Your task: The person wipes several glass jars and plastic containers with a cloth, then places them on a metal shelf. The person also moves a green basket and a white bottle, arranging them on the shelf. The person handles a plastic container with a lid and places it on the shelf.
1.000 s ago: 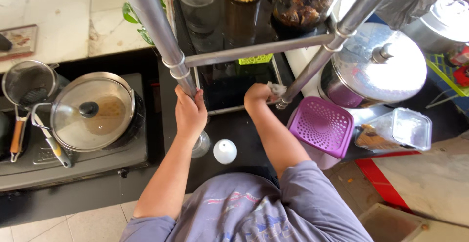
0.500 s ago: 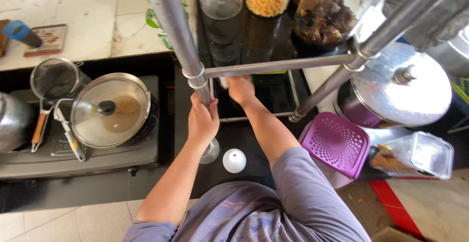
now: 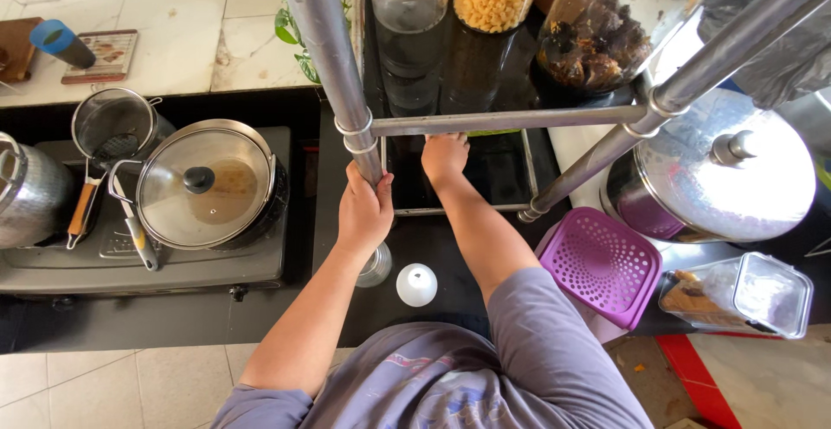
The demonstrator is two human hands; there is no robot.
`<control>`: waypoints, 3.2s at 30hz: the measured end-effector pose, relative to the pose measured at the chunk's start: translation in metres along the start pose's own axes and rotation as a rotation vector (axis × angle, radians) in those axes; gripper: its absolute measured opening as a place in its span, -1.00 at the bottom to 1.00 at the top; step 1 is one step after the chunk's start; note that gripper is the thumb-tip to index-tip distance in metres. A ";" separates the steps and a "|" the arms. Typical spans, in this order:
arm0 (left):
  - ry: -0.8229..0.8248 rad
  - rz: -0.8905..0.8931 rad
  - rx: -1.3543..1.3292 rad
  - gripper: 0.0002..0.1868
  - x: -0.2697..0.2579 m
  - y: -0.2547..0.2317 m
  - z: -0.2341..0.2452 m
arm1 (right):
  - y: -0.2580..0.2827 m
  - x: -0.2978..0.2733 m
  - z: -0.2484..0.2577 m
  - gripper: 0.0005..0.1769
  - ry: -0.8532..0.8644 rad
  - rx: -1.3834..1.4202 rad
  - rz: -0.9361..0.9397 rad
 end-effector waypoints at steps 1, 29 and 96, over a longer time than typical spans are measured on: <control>-0.013 -0.028 -0.011 -0.60 0.000 -0.002 -0.001 | 0.001 -0.001 -0.002 -0.57 0.110 0.024 -0.039; -0.066 -0.090 -0.013 -0.52 0.000 0.005 -0.005 | -0.017 -0.107 -0.020 -0.59 0.117 0.540 0.333; 0.154 -0.052 0.002 -0.16 -0.185 0.130 0.076 | 0.169 -0.334 0.076 -0.54 -0.180 0.597 0.655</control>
Point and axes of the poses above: each hand's wrist, its own x-axis towards the middle knuckle, its own z-axis out of the back of the hand, y = z × x, the point moved 3 cm from there along x, towards the middle knuckle, and after that the axes turned 12 degrees about z, right-handed, at the moved point
